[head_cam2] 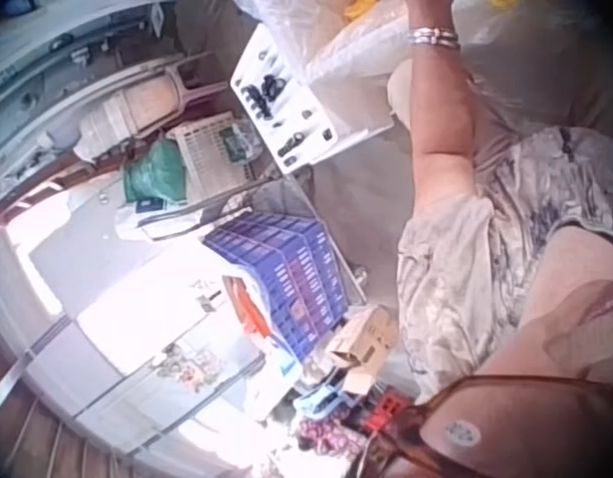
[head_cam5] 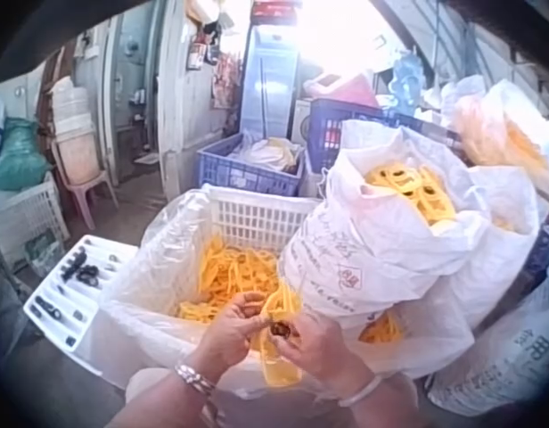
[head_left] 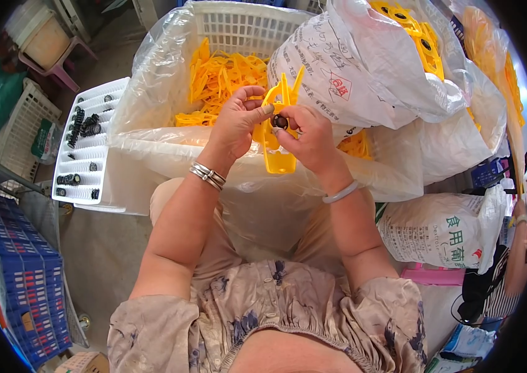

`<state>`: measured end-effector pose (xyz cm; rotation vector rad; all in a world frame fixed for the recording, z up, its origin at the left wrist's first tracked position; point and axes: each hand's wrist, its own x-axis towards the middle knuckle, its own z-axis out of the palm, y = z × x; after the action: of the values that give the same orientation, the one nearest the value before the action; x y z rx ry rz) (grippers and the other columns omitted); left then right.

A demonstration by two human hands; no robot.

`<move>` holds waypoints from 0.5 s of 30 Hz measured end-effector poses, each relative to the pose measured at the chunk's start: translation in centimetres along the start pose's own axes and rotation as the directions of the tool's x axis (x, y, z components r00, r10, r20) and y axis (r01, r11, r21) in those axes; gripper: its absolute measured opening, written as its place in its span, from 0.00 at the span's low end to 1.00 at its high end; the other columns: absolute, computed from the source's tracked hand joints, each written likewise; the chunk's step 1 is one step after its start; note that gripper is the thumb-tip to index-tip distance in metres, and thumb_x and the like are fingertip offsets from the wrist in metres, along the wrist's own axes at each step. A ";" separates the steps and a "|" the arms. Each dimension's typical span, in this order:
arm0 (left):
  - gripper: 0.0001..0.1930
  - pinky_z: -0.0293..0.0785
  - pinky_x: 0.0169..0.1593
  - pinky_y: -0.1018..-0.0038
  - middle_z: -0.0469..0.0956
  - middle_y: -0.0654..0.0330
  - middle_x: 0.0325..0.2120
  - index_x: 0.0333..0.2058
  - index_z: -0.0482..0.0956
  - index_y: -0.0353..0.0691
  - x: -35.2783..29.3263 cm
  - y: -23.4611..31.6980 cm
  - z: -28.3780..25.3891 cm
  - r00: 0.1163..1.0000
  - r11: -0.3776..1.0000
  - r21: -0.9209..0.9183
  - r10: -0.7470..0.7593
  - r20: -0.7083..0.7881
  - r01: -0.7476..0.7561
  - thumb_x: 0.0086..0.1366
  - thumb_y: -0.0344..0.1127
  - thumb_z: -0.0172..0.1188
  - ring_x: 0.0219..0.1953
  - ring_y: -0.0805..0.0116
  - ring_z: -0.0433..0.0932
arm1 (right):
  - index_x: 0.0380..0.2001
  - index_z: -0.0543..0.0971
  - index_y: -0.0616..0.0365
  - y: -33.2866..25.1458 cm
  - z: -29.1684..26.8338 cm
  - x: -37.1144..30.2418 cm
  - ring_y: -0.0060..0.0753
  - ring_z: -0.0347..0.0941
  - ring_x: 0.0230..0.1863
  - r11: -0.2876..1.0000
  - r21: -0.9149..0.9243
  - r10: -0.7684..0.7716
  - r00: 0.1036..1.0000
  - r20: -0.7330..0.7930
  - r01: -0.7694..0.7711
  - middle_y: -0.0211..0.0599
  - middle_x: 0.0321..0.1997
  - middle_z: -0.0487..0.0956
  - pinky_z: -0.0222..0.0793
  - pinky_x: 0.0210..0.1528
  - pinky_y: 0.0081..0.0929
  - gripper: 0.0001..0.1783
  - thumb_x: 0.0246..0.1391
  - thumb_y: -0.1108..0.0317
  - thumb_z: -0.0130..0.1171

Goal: Assembling small black plastic components into yellow plastic housings in a factory environment.

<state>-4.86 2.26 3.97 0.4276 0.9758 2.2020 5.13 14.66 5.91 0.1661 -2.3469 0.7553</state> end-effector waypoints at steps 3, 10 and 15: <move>0.16 0.74 0.34 0.76 0.73 0.58 0.28 0.40 0.65 0.35 0.0 0.5 0.2 0.999 1.000 0.011 -0.025 -0.025 0.025 0.53 0.25 0.59 0.31 0.69 0.75 | 0.30 0.74 0.61 0.6 -0.5 0.0 0.25 0.63 0.21 0.998 0.058 -0.011 1.000 -0.004 0.011 0.31 0.20 0.68 0.62 0.25 0.21 0.14 0.33 0.75 0.59; 0.08 0.74 0.34 0.76 0.73 0.60 0.27 0.33 0.71 0.34 -0.2 0.4 0.1 0.996 0.995 -0.041 -0.093 0.001 0.093 0.55 0.26 0.59 0.29 0.71 0.74 | 0.35 0.75 0.61 0.0 -1.6 0.4 0.21 0.60 0.19 0.991 0.132 -0.006 0.992 0.127 -0.011 0.29 0.18 0.66 0.59 0.24 0.18 0.17 0.35 0.78 0.58; 0.08 0.74 0.35 0.77 0.73 0.60 0.28 0.34 0.71 0.33 -0.1 0.2 0.1 0.994 0.993 -0.047 -0.106 0.036 0.108 0.55 0.26 0.58 0.29 0.73 0.74 | 0.36 0.75 0.61 0.4 -1.5 0.1 0.22 0.61 0.17 0.993 0.113 0.000 0.982 0.190 -0.022 0.31 0.18 0.69 0.59 0.22 0.19 0.17 0.37 0.78 0.58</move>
<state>-4.83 2.19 4.21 0.3798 0.9038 2.1111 5.73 15.85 6.73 0.2863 -2.4855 0.9154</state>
